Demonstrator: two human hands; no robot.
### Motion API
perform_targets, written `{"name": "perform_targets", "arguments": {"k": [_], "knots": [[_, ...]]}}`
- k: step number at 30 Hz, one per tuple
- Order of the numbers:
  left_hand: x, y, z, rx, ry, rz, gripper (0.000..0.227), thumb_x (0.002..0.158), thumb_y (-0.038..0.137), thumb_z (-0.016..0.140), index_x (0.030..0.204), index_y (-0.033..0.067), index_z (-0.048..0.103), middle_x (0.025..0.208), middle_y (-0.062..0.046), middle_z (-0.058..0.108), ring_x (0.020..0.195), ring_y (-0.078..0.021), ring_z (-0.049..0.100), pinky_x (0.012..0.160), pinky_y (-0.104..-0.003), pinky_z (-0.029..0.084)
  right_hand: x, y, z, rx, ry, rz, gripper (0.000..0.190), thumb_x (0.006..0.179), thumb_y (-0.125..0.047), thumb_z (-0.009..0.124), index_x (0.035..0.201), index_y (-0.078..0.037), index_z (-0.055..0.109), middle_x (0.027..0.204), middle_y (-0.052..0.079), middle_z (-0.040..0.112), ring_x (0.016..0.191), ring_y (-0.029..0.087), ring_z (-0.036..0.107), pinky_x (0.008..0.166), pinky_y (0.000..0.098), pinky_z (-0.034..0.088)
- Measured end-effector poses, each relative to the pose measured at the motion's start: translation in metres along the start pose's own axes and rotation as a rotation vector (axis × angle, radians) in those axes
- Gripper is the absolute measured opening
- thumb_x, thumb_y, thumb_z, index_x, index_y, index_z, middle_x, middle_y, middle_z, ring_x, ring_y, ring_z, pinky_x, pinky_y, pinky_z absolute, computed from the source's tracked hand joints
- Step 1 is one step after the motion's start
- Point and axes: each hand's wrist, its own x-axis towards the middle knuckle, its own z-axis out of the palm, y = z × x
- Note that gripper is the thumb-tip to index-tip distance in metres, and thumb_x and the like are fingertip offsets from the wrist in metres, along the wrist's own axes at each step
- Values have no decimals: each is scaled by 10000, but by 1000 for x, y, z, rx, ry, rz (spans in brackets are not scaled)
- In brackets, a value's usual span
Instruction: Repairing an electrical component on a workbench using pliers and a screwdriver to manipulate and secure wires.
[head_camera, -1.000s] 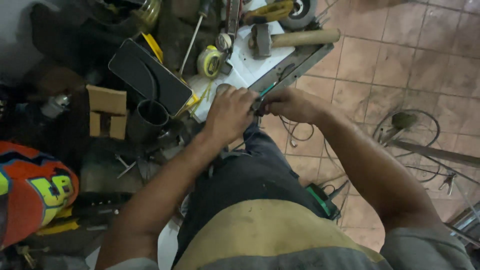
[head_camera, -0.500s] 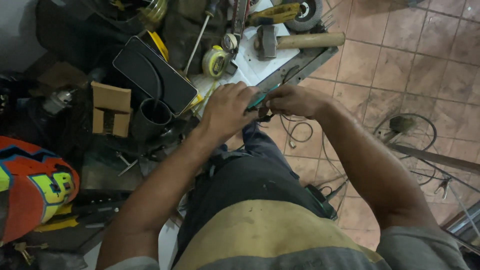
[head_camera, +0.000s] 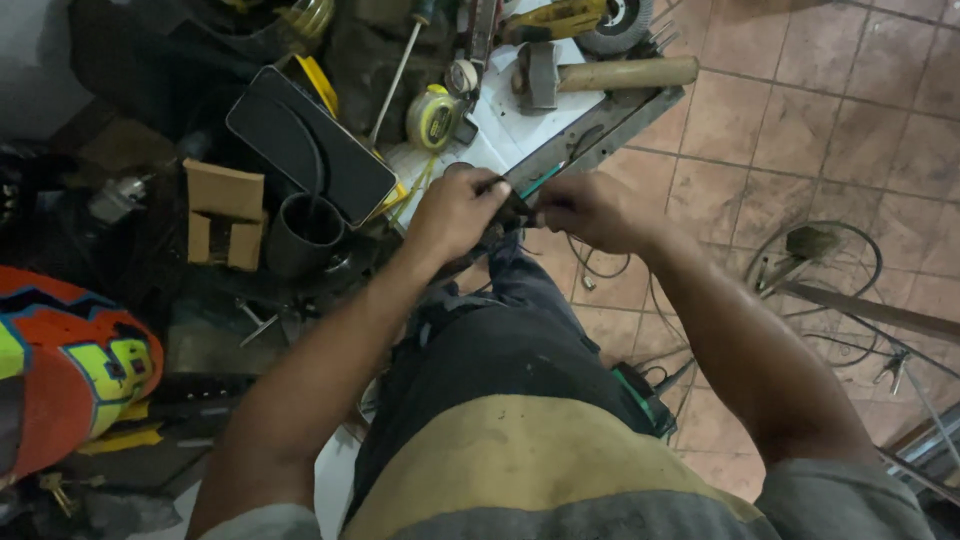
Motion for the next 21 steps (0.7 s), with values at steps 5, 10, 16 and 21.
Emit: {"name": "perform_targets", "arguments": {"k": [5,10,16,21], "knots": [[5,32,-6,223,-104,21,439,942,500,607,1078,126,795,1035,-189,748,1042,-458,712,889,-587,560,-7,1,20,-418,274,-305,164,931,-221,748,1042,-144,656,803,105,681,772,353,708,649,486,561],[22,33,6,330,-196,-175,455,885,540,569,1107,194,763,1157,-108,736,1188,-352,683,988,-519,557,-4,-12,24,-700,502,-616,69,1012,-196,644,975,-154,684,723,14,619,631,212,663,628,326,560],[-5,17,-4,439,-20,194,344,988,414,602,1185,139,666,983,-145,723,961,-413,725,799,-572,583,-9,-13,21,-649,463,-474,130,1018,-297,638,987,-187,700,795,17,681,741,251,709,634,378,567],[-15,-5,13,497,213,564,259,829,339,776,865,84,745,893,-118,612,889,-397,645,691,-556,573,2,0,19,-344,137,-22,227,965,-199,657,1182,-162,710,991,173,751,968,448,697,754,593,553]]}}
